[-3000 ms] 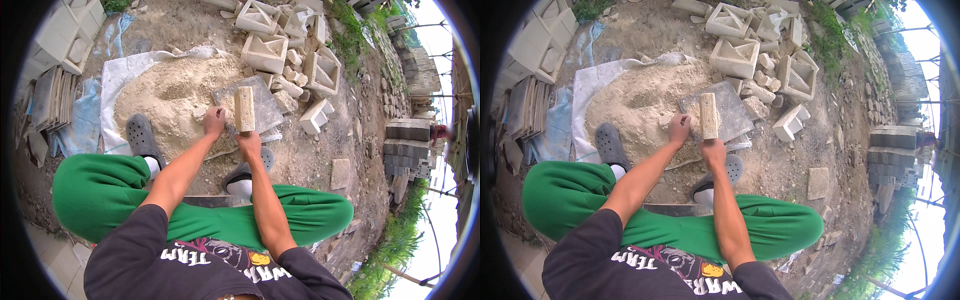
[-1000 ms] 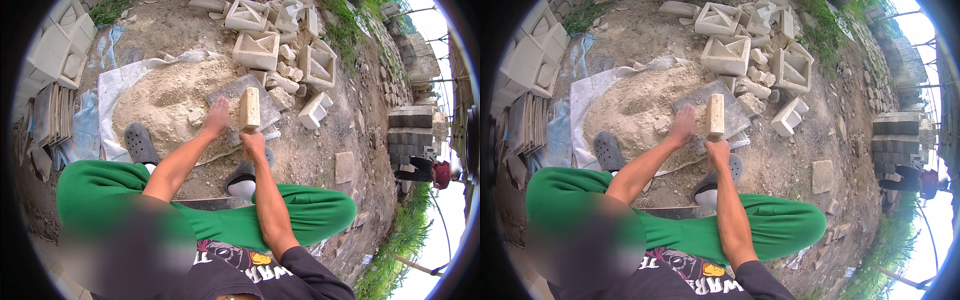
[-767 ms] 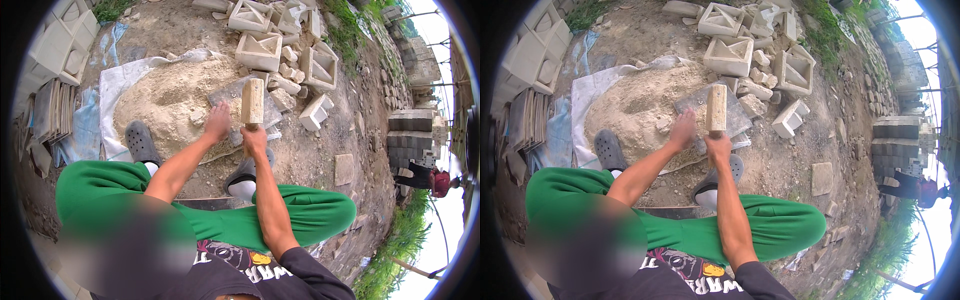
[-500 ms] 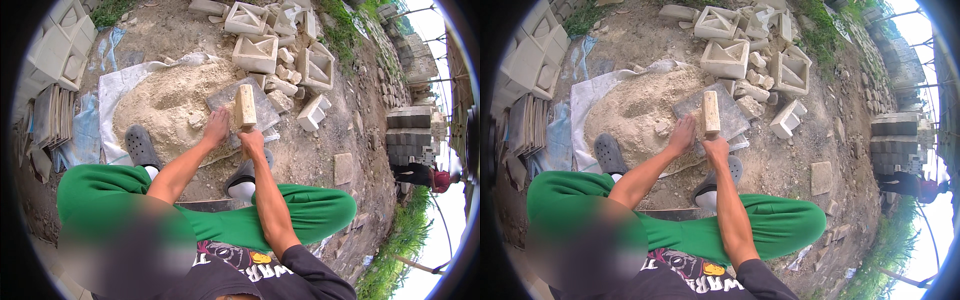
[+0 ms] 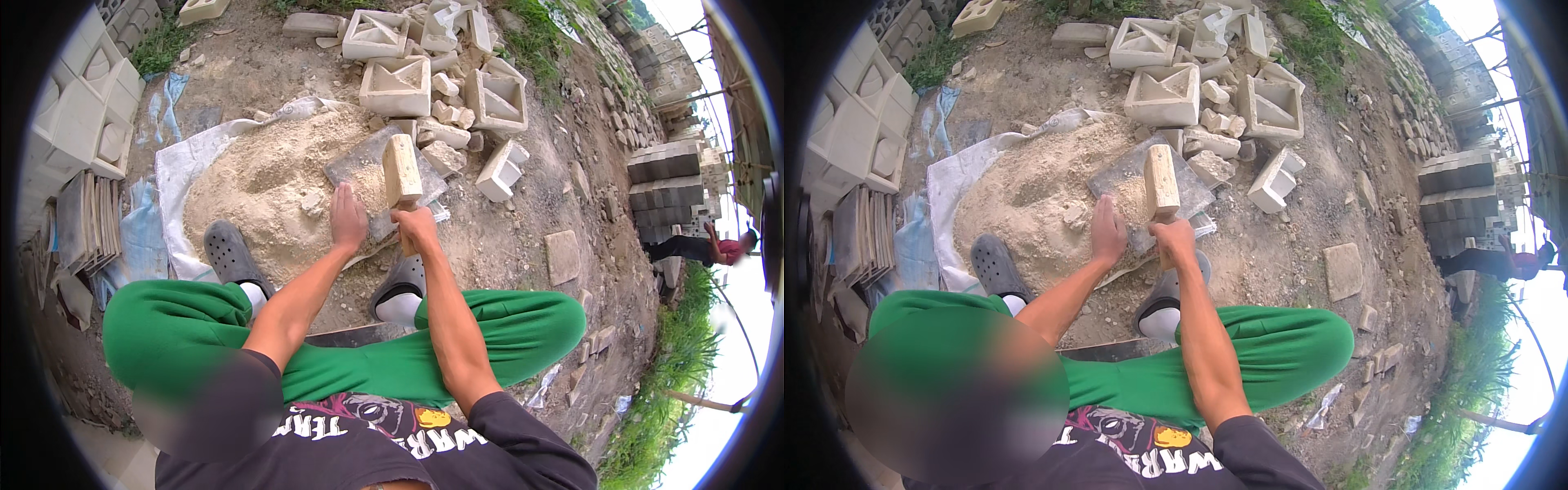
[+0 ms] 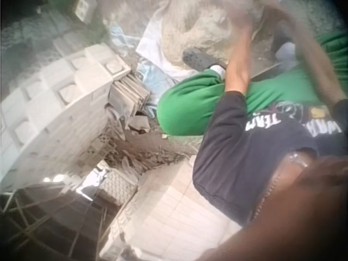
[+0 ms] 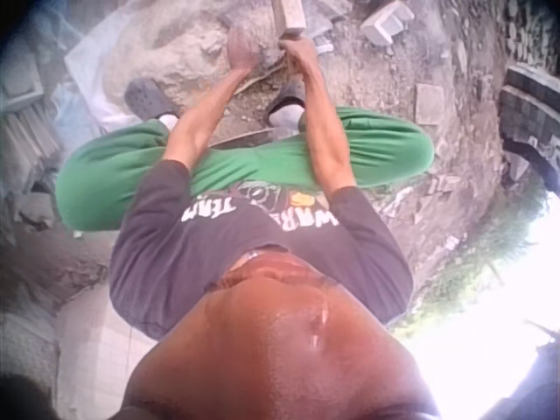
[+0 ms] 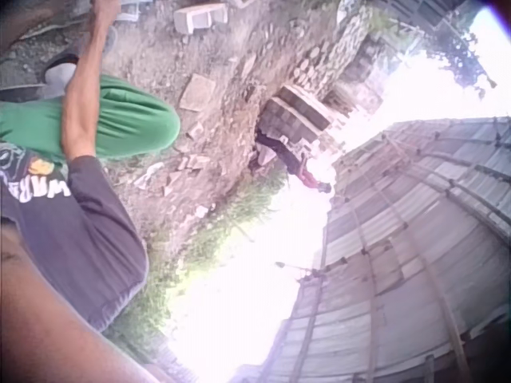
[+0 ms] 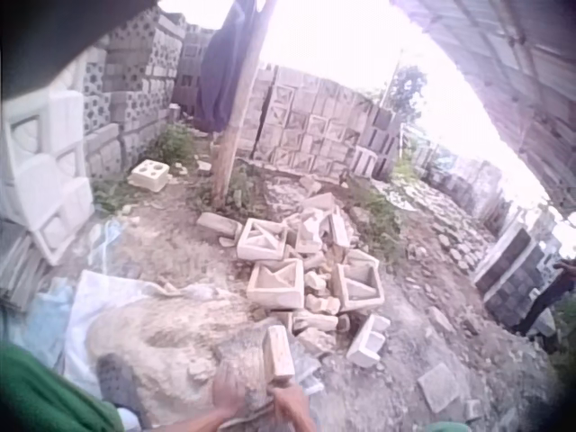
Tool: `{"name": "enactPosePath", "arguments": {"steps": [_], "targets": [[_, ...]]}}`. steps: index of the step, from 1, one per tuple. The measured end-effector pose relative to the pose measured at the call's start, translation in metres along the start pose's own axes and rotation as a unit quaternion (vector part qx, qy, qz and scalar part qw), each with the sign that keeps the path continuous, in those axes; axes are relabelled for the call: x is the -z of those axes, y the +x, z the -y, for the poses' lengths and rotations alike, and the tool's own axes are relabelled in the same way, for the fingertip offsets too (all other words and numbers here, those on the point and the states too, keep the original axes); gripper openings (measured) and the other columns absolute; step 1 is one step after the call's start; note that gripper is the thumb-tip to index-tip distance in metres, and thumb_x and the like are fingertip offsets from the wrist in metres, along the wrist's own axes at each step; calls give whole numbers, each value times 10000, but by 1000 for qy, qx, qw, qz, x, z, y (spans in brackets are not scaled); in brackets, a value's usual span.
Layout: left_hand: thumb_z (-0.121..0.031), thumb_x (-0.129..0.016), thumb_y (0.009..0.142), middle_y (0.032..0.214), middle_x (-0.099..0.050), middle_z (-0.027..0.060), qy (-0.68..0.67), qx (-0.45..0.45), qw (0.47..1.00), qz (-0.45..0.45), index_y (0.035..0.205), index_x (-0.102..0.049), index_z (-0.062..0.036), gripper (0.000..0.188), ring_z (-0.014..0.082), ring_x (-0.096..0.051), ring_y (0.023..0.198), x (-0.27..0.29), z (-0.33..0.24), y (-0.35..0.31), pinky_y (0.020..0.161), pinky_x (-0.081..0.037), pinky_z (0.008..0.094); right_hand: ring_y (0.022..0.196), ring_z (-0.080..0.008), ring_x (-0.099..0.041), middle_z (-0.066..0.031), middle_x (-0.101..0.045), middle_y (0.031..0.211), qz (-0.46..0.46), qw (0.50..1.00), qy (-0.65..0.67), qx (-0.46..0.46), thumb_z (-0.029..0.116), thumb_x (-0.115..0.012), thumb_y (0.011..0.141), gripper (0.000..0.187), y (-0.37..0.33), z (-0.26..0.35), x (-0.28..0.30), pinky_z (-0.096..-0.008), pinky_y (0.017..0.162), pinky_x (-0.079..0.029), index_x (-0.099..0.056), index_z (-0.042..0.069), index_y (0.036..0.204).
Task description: The person sits on the ground and uses a wooden mallet to strike a metal chisel, carving a rectangular stone block placed on a pile of sand. The person repeatedly adjusts the chisel and strikes the stone to shape it.
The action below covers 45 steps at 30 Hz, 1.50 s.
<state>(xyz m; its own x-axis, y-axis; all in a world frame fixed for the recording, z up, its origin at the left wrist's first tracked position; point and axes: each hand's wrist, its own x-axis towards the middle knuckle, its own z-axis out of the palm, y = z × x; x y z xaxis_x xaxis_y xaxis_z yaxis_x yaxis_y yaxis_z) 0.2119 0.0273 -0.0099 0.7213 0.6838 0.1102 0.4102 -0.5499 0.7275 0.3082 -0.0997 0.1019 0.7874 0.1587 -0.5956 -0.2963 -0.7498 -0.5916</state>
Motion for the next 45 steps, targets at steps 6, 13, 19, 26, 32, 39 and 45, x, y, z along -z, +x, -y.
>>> {"name": "enactPosePath", "arguments": {"steps": [6,13,19,26,32,39,45], "targets": [[-415,-517,996,1257,-572,245,-193,512,833,-75,1287,-495,70,567,355,-578,1152,-56,-33,-43,986,-467,473,598,-205,-689,-138,-690,720,3,997,-71,37,194,-714,726,316,-74,60,96,-342,583,-553,-699,-61,913],[-665,-377,985,1049,-653,239,-437,543,717,17,1122,-555,118,814,290,-678,852,-45,-35,-27,669,-558,410,524,-183,-603,-78,-607,672,-17,999,39,28,113,-704,755,205,-144,16,148,-326,498,-510,-618,-21,885],[-683,-335,988,927,-670,264,-323,461,826,11,1087,-575,86,811,362,-681,882,-14,-45,-6,730,-541,464,513,-190,-601,-88,-610,689,-23,991,131,11,95,-711,758,234,-133,7,134,-333,472,-509,-612,-28,930],[-560,-363,1030,1030,-663,304,-247,399,883,-1,1101,-588,109,709,402,-654,1002,-10,-46,0,831,-510,494,491,-192,-584,-75,-575,649,-34,992,115,45,102,-700,766,189,-114,6,119,-328,458,-501,-598,-20,868],[-456,-388,1047,970,-672,269,-342,433,833,-39,1138,-544,111,595,321,-699,787,41,-50,1,595,-549,429,495,-188,-589,-72,-584,665,-1,992,94,88,99,-705,775,178,-114,25,90,-320,462,-501,-609,-16,871],[-287,-366,1047,887,-685,188,-515,471,714,-57,1117,-526,91,416,213,-639,536,154,-48,27,387,-468,256,525,-159,-631,-84,-637,644,9,985,-34,170,99,-693,767,168,-125,48,47,-322,501,-509,-648,-39,853],[-138,-334,985,941,-681,189,-542,496,677,-42,1154,-538,34,316,202,-672,637,186,-17,46,398,-469,231,663,-227,-697,-116,-698,731,-31,908,39,416,197,-750,756,330,-109,27,8,-369,628,-544,-680,-39,975]]}}
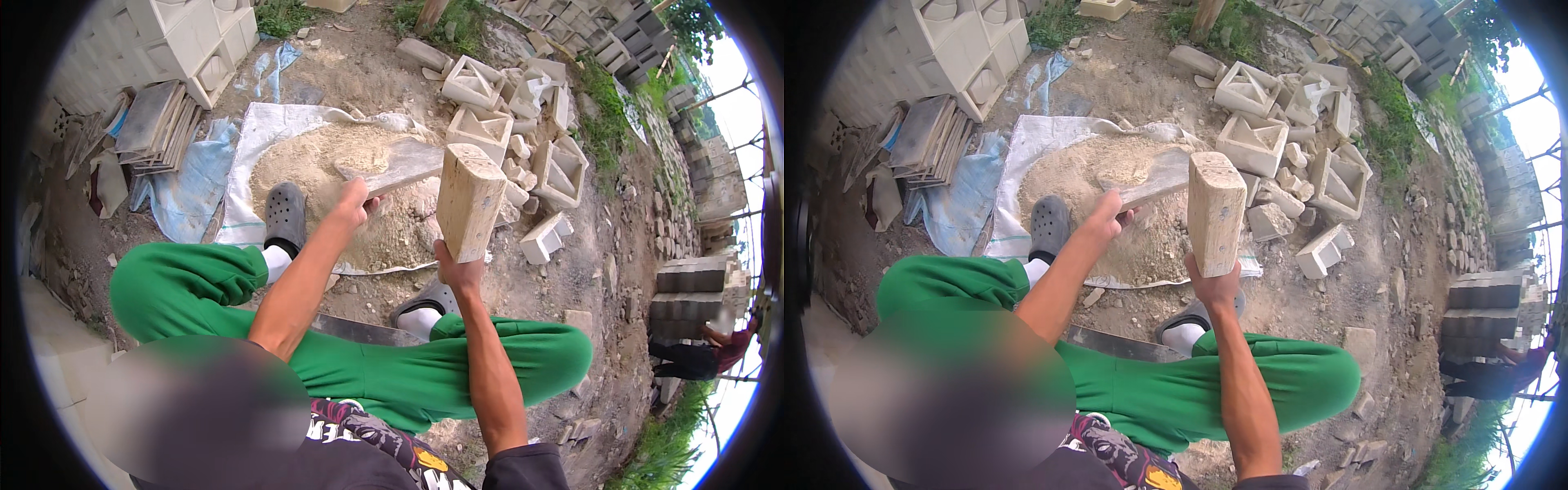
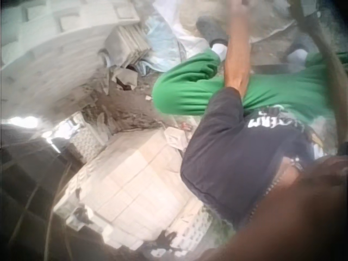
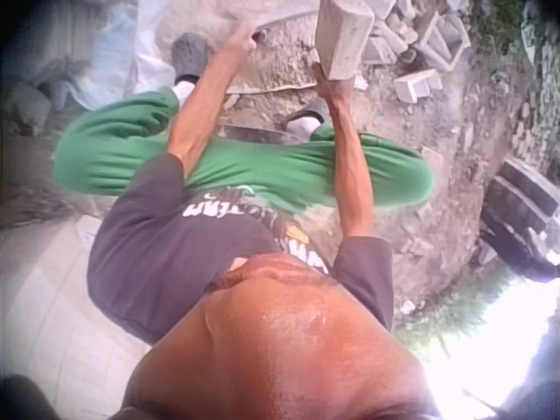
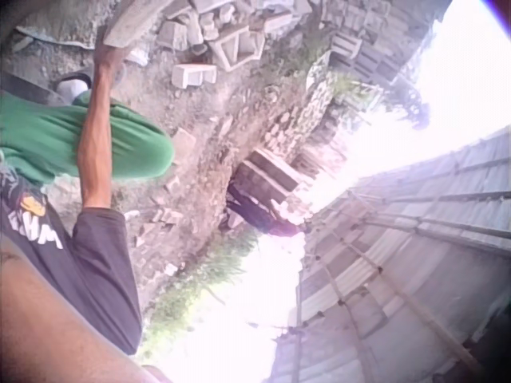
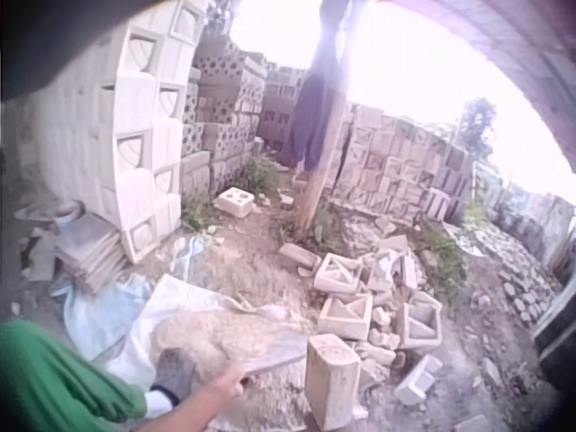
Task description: The person sits on the ground and uses a wooden mallet to strike a metal chisel, carving a rectangular stone block placed on a pile of sand. The person repeatedly adjusts the chisel and strikes the stone to shape it.
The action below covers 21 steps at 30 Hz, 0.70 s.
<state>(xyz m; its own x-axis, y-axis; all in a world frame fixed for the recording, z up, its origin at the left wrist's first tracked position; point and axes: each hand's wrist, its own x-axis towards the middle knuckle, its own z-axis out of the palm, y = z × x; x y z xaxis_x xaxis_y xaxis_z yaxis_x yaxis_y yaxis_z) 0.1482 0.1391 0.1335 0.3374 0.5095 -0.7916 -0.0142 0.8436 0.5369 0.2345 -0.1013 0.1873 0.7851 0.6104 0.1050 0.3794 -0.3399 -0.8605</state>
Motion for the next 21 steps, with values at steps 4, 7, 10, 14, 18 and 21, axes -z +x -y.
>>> {"name": "enactPosePath", "arguments": {"steps": [4,7,10,14,18,21], "targets": [[-131,-331,985,994,-680,176,19,-6,1000,5,1195,-529,6,320,193,-672,654,12,-5,8,409,-463,221,792,-299,-730,-177,-727,850,97,992,-34,-74,208,-762,758,330,0,22,-9,-385,711,-554,-697,-17,991],[-166,-335,1010,1012,-675,168,30,-11,999,-5,1184,-538,-5,312,188,-679,686,17,-6,5,417,-480,206,816,-334,-725,-207,-723,867,107,982,-111,-113,220,-748,747,337,-2,18,-11,-391,731,-556,-703,-6,994],[-192,-360,1024,1026,-671,167,15,-3,999,-28,1192,-542,-5,310,192,-684,700,18,-10,3,431,-501,197,818,-363,-722,-222,-720,847,82,995,-17,-62,271,-750,734,362,1,4,-8,-414,738,-553,-716,-4,968],[-210,-394,1032,1032,-669,171,-6,5,1000,-8,1207,-538,-6,305,201,-687,707,11,-7,-4,445,-520,198,825,-396,-704,-253,-698,850,196,952,-142,-187,291,-757,726,396,11,2,-12,-444,735,-556,-711,21,1012],[-196,-427,1028,1040,-662,169,-31,6,999,1,1217,-531,-16,281,207,-689,724,28,-11,10,461,-542,200,826,-396,-702,-239,-708,877,97,991,-84,-27,286,-737,713,374,4,6,-15,-437,738,-554,-721,18,974],[-185,-446,1023,1038,-654,158,-27,12,999,24,1229,-529,-26,274,210,-690,742,29,-15,19,473,-556,202,836,-390,-702,-225,-711,871,85,995,-5,43,289,-739,712,366,3,3,-12,-420,749,-556,-720,24,964]]}}
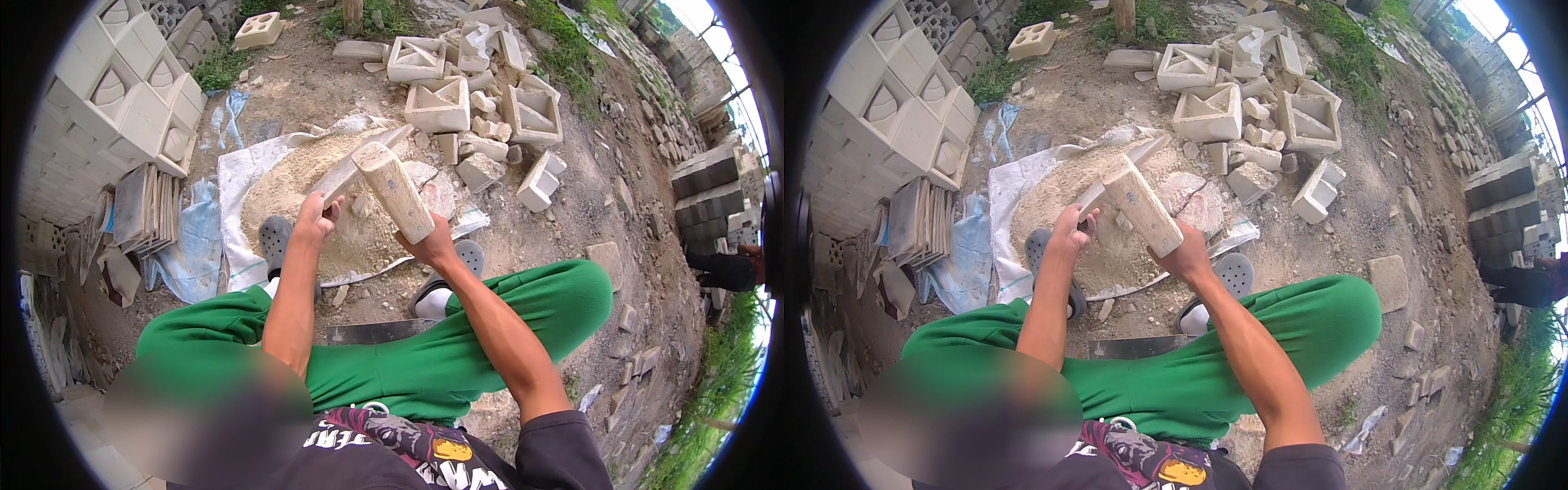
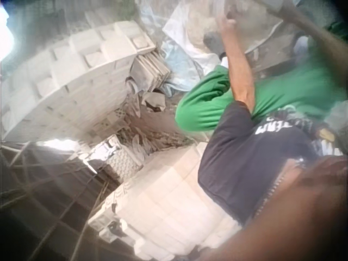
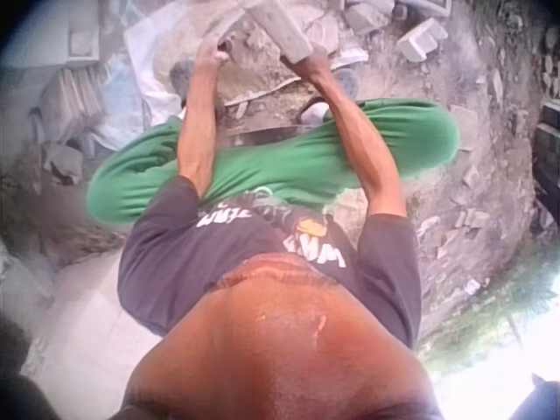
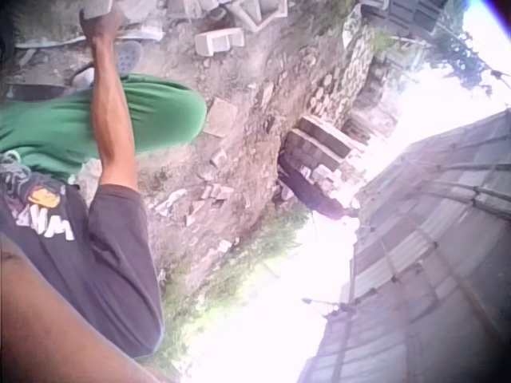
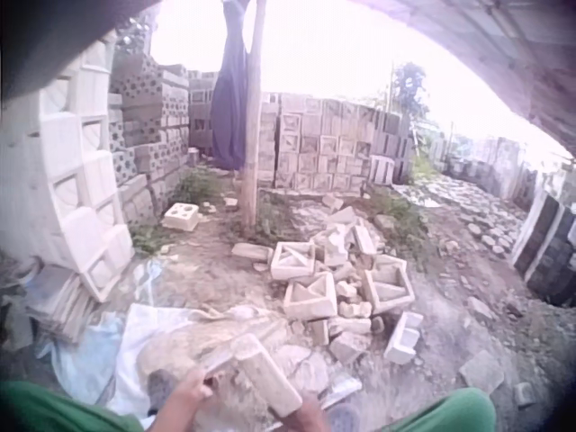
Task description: The person sits on the ground and uses a wooden mallet to strike a metal chisel, carving a rectangular stone block placed on a pile of sand. The person repeatedly adjusts the chisel and strikes the stone to shape it.
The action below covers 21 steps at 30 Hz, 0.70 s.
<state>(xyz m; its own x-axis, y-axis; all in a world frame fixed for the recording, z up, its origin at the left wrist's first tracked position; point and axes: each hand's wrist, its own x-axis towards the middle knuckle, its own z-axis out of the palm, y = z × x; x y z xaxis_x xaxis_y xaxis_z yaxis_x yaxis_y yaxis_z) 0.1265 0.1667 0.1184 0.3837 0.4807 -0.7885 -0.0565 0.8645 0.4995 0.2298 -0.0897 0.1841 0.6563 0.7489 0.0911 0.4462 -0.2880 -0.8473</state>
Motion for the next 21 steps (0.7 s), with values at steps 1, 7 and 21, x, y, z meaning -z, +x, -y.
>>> {"name": "enactPosePath", "arguments": {"steps": [1,7,21], "targets": [[-180,-452,1021,1037,-652,155,5,-1,1000,9,1234,-529,-29,273,210,-690,748,-1,0,1,478,-561,203,833,-387,-701,-222,-710,865,27,997,-28,-61,281,-745,714,364,0,3,0,-414,749,-556,-716,27,973],[-175,-452,1019,1034,-646,154,17,-42,999,-18,1232,-523,-9,279,210,-688,747,-1,7,-1,488,-573,207,836,-398,-692,-229,-702,866,-21,999,-5,-41,266,-742,707,352,0,6,1,-439,758,-554,-716,43,979],[-223,-440,1025,944,-647,131,293,-182,930,128,1159,-492,10,273,200,-659,620,-72,79,-24,454,-534,277,789,-311,-732,-186,-738,854,-92,961,9,-260,271,-777,720,345,-8,2,59,-396,710,-562,-723,-3,923]]}}
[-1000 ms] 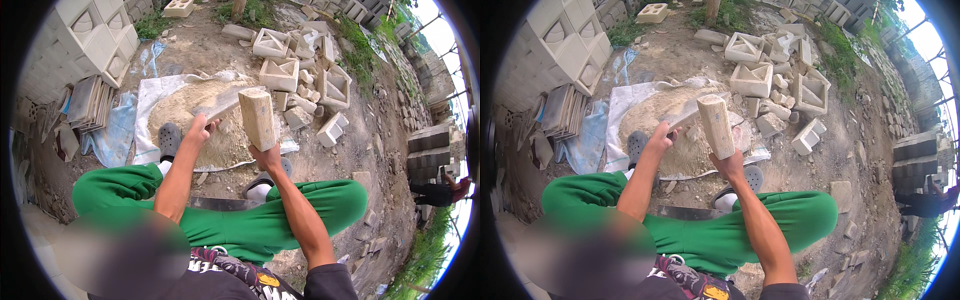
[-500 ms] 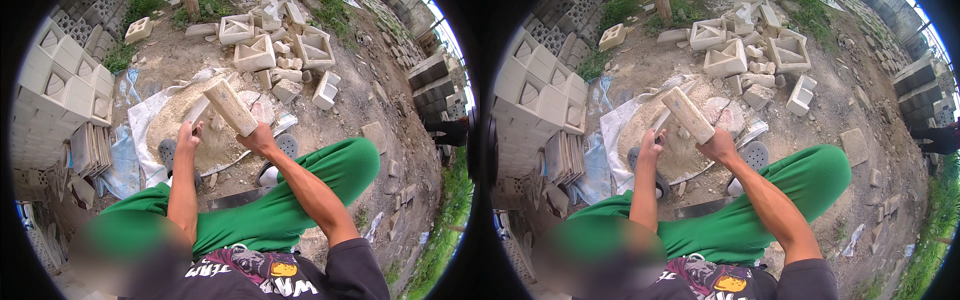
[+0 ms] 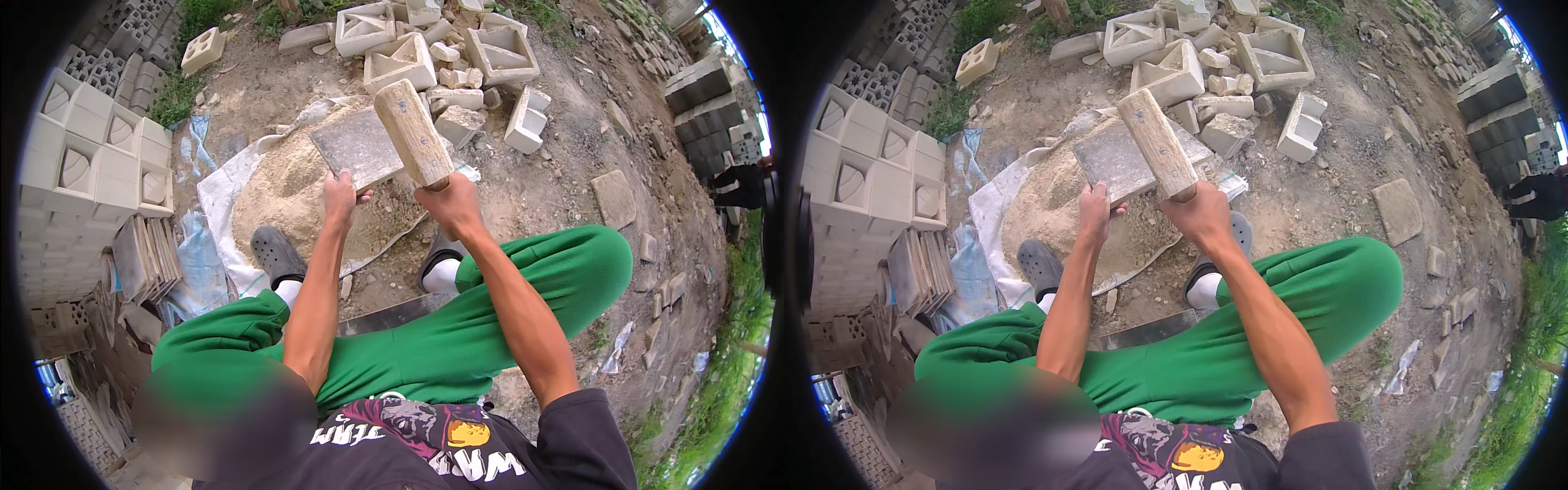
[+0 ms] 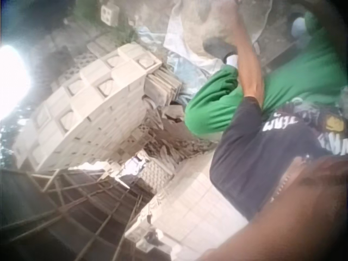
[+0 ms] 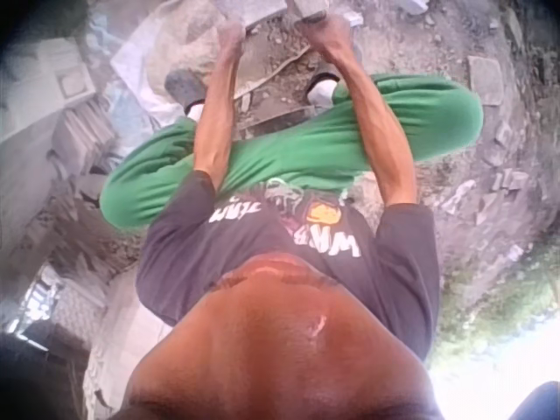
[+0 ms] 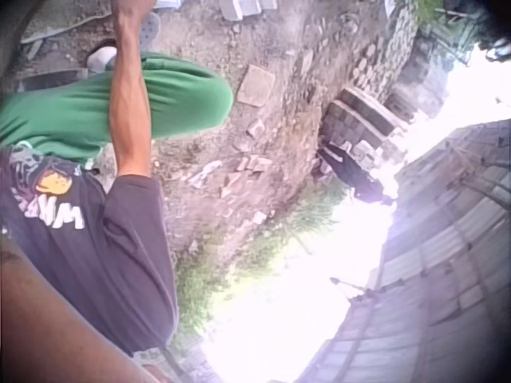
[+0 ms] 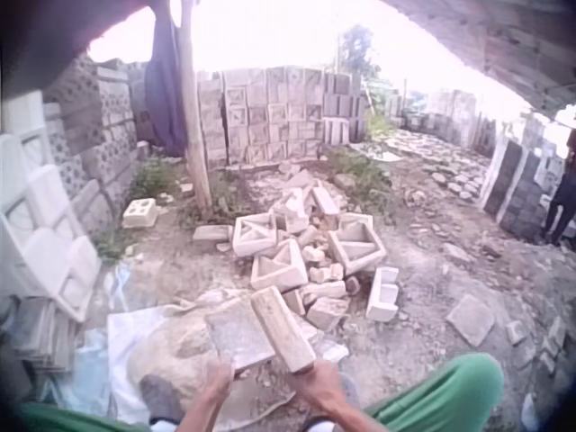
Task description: The person sits on the ground and uses a wooden mallet to strike a metal chisel, carving a rectangular stone block placed on a pile of sand. The person repeatedly adjusts the chisel and strikes the stone to shape it.
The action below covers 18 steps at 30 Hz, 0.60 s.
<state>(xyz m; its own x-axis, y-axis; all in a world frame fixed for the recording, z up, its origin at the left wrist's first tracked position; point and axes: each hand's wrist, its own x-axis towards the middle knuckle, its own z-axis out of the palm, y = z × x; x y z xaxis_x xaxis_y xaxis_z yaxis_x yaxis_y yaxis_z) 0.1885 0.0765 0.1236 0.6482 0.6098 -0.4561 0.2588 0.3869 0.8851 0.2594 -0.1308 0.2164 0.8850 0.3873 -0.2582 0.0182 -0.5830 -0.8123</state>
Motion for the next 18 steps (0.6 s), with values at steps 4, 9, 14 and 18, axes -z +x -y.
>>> {"name": "enactPosePath", "arguments": {"steps": [4,9,14,18], "targets": [[-254,-420,1039,936,-646,141,29,-26,998,40,1202,-443,0,303,201,-659,609,-29,48,16,456,-554,297,655,-210,-719,-153,-740,787,-30,984,135,-108,252,-777,739,369,4,-17,1,-347,623,-559,-709,-62,921],[-238,-434,1035,1019,-640,190,77,4,997,7,1352,-381,-10,395,224,-673,632,-31,106,13,430,-560,297,535,-137,-631,-72,-670,693,-53,992,82,-84,179,-733,785,253,4,-30,8,-305,500,-514,-673,-51,869],[-332,-574,972,1173,-669,157,576,-11,818,14,1229,-595,-46,385,366,-691,752,10,95,33,657,-558,470,528,-135,-631,-72,-678,699,-28,994,60,-87,185,-738,780,246,4,-39,0,-309,504,-518,-693,-25,900],[-336,-698,871,1107,-657,128,505,-148,842,-119,1138,-674,-104,354,362,-634,965,33,71,37,832,-517,479,837,-284,-740,-157,-757,901,34,987,1,-155,357,-751,719,426,13,-58,-12,-389,785,-563,-745,21,980]]}}
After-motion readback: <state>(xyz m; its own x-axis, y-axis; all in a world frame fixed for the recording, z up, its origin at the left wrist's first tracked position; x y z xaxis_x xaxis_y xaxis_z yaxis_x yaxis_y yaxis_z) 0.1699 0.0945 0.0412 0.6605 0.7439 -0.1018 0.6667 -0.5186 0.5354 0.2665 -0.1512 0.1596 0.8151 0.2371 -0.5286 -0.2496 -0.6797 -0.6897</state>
